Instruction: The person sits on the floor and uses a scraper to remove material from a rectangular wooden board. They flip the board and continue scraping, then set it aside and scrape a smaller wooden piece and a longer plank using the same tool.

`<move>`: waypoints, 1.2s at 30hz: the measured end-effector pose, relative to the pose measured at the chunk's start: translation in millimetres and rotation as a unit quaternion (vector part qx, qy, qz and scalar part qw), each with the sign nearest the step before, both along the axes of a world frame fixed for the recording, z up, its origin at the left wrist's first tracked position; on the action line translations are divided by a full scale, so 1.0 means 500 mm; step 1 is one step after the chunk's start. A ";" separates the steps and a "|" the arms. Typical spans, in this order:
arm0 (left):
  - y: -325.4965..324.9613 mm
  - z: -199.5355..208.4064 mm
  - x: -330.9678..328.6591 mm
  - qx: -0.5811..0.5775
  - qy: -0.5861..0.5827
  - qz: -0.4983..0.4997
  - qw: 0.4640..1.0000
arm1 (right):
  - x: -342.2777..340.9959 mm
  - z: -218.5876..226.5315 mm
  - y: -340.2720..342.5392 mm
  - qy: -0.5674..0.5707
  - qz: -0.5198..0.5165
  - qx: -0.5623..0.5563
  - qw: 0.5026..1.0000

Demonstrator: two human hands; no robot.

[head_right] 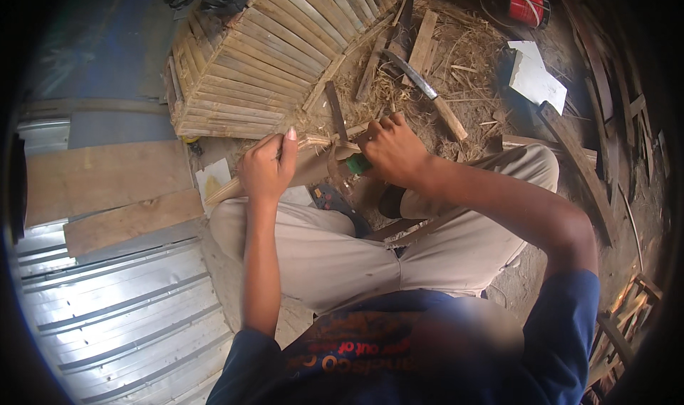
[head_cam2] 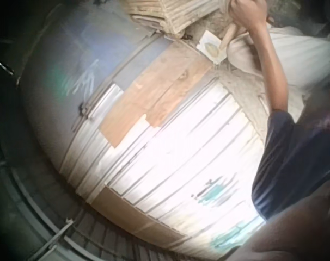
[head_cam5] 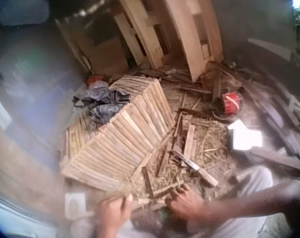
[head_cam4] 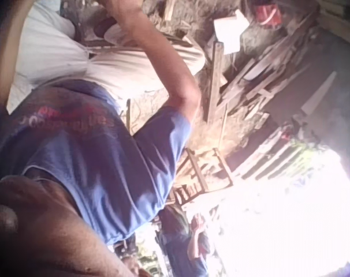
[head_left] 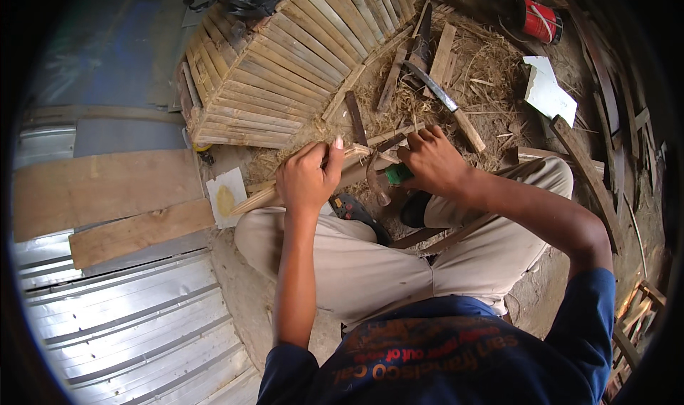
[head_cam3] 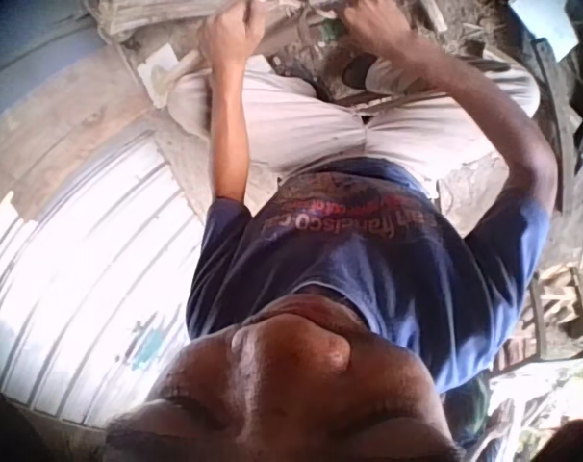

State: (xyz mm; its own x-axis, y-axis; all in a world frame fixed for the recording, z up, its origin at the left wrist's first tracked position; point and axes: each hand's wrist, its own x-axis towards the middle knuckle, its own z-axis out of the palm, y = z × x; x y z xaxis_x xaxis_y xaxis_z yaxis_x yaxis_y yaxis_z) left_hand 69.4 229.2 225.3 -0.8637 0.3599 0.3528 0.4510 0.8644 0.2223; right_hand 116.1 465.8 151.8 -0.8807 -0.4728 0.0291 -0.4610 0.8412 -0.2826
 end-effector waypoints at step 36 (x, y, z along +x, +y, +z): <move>-0.027 -0.009 0.047 0.024 0.016 -0.042 0.999 | 0.114 0.000 -0.098 -0.618 -0.275 -0.700 0.229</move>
State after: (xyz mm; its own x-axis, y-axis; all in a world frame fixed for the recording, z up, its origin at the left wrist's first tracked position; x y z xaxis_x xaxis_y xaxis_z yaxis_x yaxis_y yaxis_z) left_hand 93.1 215.6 220.7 -0.8189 0.4130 0.3985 0.5292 0.8122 0.2458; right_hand 173.1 416.5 151.7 -0.5412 -0.5690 -0.6191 0.7653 -0.6384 -0.0821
